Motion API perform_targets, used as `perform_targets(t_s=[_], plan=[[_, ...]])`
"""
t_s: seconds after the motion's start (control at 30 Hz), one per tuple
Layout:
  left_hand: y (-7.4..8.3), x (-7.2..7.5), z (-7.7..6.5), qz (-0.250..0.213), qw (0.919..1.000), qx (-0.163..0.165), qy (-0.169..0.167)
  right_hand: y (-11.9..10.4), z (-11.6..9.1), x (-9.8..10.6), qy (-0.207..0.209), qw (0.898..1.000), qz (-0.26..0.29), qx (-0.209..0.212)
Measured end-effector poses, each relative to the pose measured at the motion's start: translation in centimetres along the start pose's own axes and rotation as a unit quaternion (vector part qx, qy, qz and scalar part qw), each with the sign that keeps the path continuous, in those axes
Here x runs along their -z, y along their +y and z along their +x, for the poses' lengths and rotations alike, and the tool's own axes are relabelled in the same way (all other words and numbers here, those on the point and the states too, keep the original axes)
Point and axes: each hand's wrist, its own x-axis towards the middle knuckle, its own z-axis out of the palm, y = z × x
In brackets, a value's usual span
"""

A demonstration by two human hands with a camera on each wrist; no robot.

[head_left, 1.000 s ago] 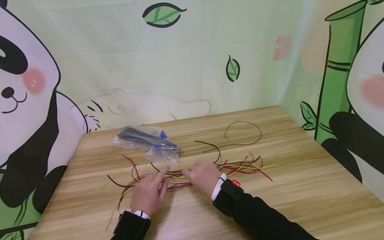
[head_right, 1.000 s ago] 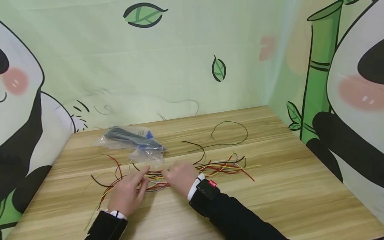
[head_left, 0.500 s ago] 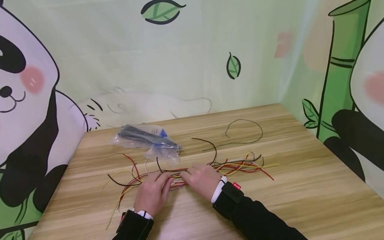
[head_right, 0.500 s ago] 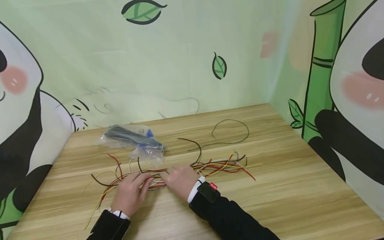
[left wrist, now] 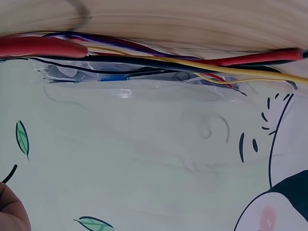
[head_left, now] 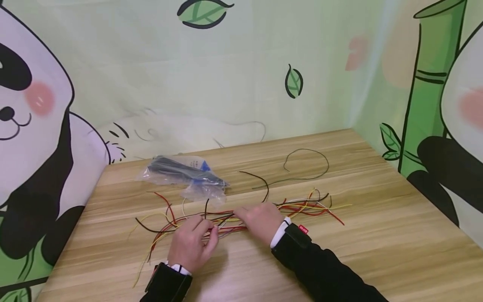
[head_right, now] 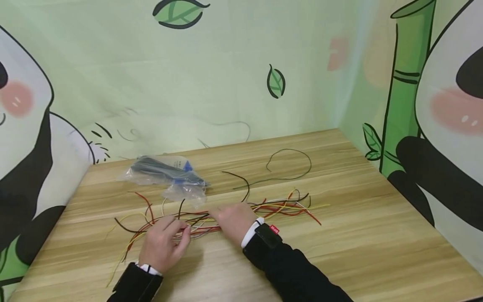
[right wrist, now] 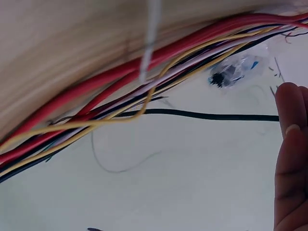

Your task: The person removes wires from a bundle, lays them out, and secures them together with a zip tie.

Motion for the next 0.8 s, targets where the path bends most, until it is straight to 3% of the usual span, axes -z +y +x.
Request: perform_targets(t_s=[0.37, 0.8], plan=[[-0.3, 0.3, 0.3, 0.001, 0.9983, -0.012, 0.057, 2.2, -0.3, 0.3, -0.001, 0.998, 0.038, -0.040], [-1.2, 0.7, 0.3, 0.009, 0.9954, -0.003, 0.095, 3.9, -0.6, 0.8, 0.065, 0.997, 0.013, -0.036]])
